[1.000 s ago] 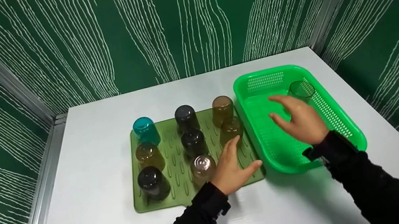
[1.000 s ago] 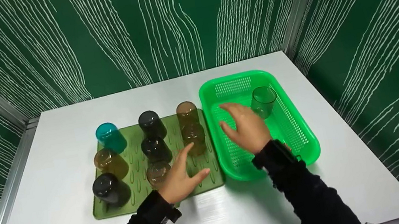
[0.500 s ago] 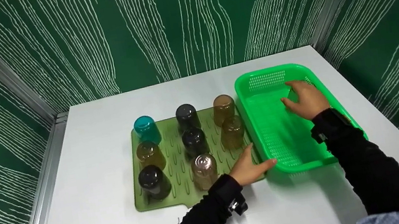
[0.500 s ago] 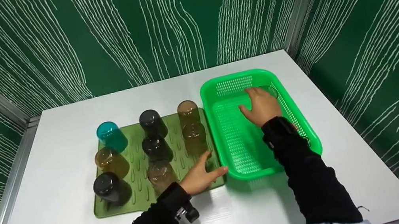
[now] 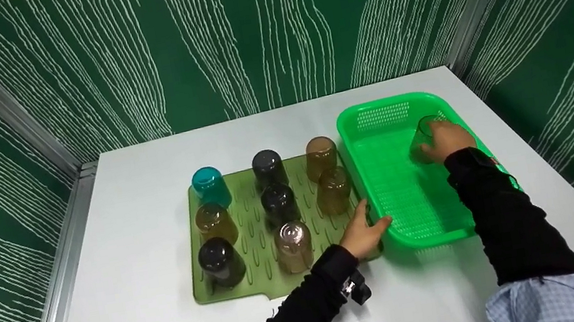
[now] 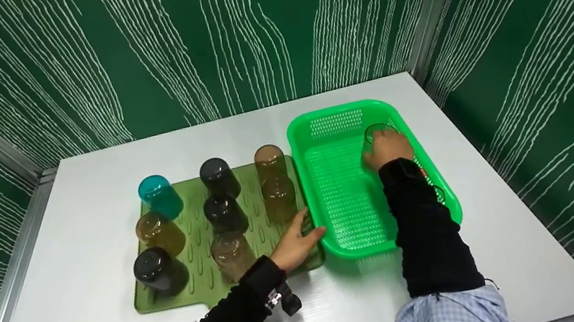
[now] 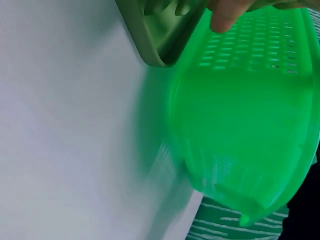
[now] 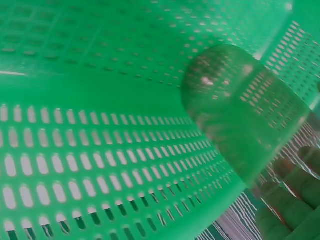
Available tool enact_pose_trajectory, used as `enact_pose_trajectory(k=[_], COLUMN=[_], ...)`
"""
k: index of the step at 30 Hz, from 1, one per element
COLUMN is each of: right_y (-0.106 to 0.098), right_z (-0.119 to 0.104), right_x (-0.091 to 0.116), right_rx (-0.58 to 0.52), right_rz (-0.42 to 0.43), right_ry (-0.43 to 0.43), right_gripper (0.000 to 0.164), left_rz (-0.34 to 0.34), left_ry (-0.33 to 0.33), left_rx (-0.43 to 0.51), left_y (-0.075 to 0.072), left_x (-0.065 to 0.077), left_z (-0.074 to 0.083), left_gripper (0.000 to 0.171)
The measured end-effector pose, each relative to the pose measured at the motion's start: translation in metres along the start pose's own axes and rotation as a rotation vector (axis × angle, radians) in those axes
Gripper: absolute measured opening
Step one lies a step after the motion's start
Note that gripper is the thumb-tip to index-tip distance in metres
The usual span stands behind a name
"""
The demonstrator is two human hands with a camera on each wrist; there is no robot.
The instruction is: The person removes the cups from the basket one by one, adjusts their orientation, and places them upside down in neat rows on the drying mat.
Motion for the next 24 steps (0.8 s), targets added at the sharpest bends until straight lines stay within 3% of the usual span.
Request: enact_pose_trajectory(k=[11,24], right_y=[0.009,0.004], right_z=[0.001,-0.005], right_x=[0.005,0.014], right_rx=[0.092,0.034], right_rz=[0.062,-0.013], right_ry=[0.014,-0.001], right_gripper=[0.027,0.019], left_rz=[-0.023,0.009], left_ry=[0.025,0.024], left_rx=[0.059,0.057], left_y=[0.010,0.012], left_x=[-0.005,-0.004], left_z=[-0.003,-0.002], left_gripper=[0.071,0.071])
Point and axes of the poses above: each hand's wrist, its own x-axis away from the middle knuckle, its own y-axis out of the palm, z = x × y, the point moved 2 cm from there along -x, towards the middle knuckle, and after that the axes turned 13 degrees about x, right-handed, at the moved point
